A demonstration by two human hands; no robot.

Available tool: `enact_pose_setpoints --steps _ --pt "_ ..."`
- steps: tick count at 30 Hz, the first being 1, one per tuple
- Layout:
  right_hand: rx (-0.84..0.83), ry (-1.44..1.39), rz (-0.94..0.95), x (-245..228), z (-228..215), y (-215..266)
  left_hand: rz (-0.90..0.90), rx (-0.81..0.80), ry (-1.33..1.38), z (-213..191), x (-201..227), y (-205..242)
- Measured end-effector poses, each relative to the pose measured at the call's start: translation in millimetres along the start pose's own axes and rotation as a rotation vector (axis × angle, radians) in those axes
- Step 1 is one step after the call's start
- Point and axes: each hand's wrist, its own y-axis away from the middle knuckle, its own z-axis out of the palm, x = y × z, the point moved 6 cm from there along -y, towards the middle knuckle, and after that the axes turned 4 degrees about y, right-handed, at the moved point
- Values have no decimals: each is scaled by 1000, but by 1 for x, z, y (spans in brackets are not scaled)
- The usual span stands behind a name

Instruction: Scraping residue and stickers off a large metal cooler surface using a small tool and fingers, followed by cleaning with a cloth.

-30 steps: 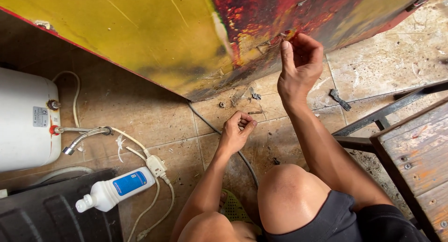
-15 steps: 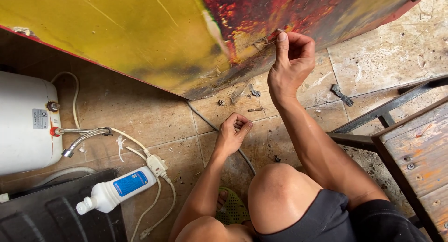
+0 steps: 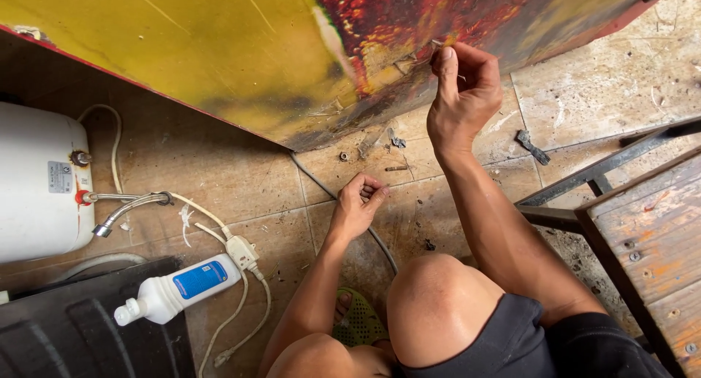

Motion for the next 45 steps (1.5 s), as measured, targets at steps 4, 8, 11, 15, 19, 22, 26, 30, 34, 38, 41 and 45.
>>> enact_pose_setpoints --steps 4,8,11,15,19,22,26,30,34,38,41,45 --pt "38 83 22 -8 2 -7 4 9 31 -5 2 -3" --pt "-36 117 37 -5 0 -9 -2 3 10 -7 5 -2" --pt "-83 109 57 4 4 -11 14 18 13 -12 5 -3" --pt "-7 158 75 34 11 -8 4 25 7 -13 5 -3" --pt "-14 192 93 22 9 -10 49 10 -12 -9 14 -3" --pt "-55 133 119 13 10 -11 67 16 -31 -12 19 -2" --pt "-116 77 39 2 11 -11 31 31 3 -16 15 4" --pt "-103 183 -32 5 9 -11 10 43 -43 -21 13 7" --pt "-123 268 -122 4 7 -7 -5 40 -57 -21 22 7" --pt "-97 151 -93 0 2 -4 -15 33 -63 -20 20 6" --pt "-79 152 -87 9 4 -3 -23 38 -63 -21 14 4" --pt "-104 117 -50 14 5 -12 -26 45 -81 -21 10 5"
